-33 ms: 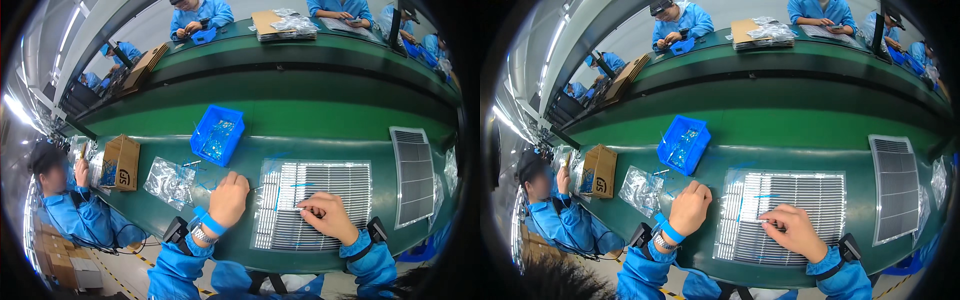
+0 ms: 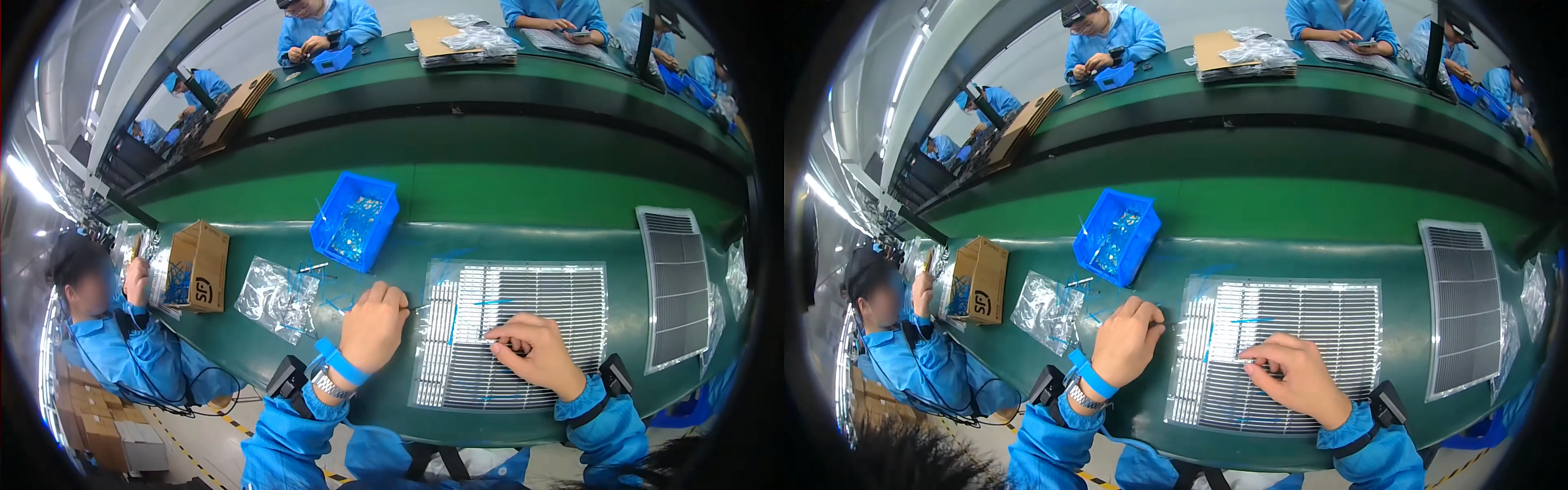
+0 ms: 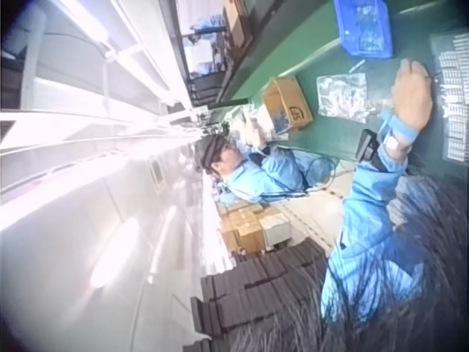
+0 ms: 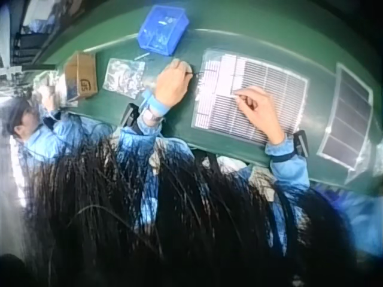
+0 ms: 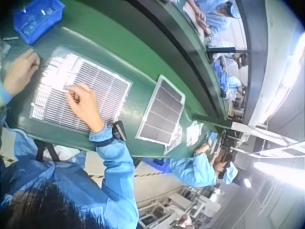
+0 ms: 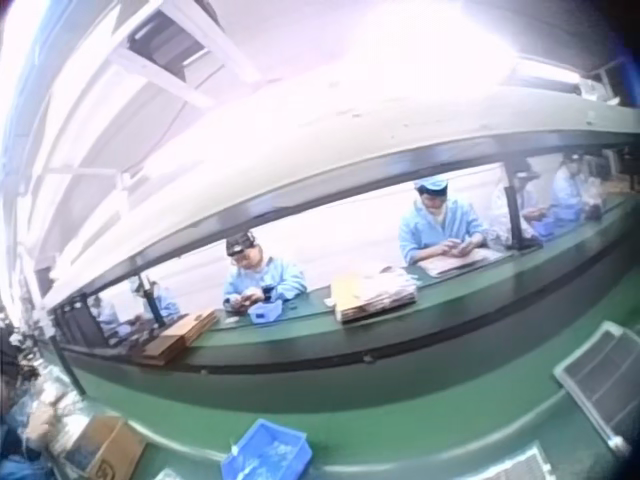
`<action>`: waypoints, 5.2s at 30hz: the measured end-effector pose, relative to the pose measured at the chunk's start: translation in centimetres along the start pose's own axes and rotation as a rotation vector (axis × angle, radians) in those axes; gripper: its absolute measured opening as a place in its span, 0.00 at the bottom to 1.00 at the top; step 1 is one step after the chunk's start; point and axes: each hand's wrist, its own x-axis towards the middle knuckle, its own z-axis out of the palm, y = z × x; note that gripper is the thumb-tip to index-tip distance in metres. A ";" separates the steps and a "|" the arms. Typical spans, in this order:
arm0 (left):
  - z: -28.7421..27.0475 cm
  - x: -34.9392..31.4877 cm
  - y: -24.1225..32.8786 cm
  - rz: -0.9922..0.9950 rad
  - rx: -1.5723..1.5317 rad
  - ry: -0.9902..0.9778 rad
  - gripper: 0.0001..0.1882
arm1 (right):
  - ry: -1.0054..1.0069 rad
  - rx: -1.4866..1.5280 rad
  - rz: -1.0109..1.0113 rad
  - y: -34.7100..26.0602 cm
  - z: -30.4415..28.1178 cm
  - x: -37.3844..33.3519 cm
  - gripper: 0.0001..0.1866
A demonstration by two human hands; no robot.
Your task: Assemble small solar panel components by placing narrow strips onto a grid.
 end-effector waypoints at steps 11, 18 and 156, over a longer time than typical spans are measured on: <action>-0.1 0.2 0.8 -0.100 0.078 -0.087 0.03 | -0.025 -0.026 -0.037 0.3 -0.1 0.0 0.11; 0.7 -0.9 0.6 -0.012 0.164 0.053 0.04 | -0.028 -0.038 -0.047 0.4 -0.2 0.0 0.12; 3.4 3.5 2.5 0.070 -1.524 -0.483 0.02 | 0.288 -0.099 -0.191 -1.2 -1.4 1.9 0.11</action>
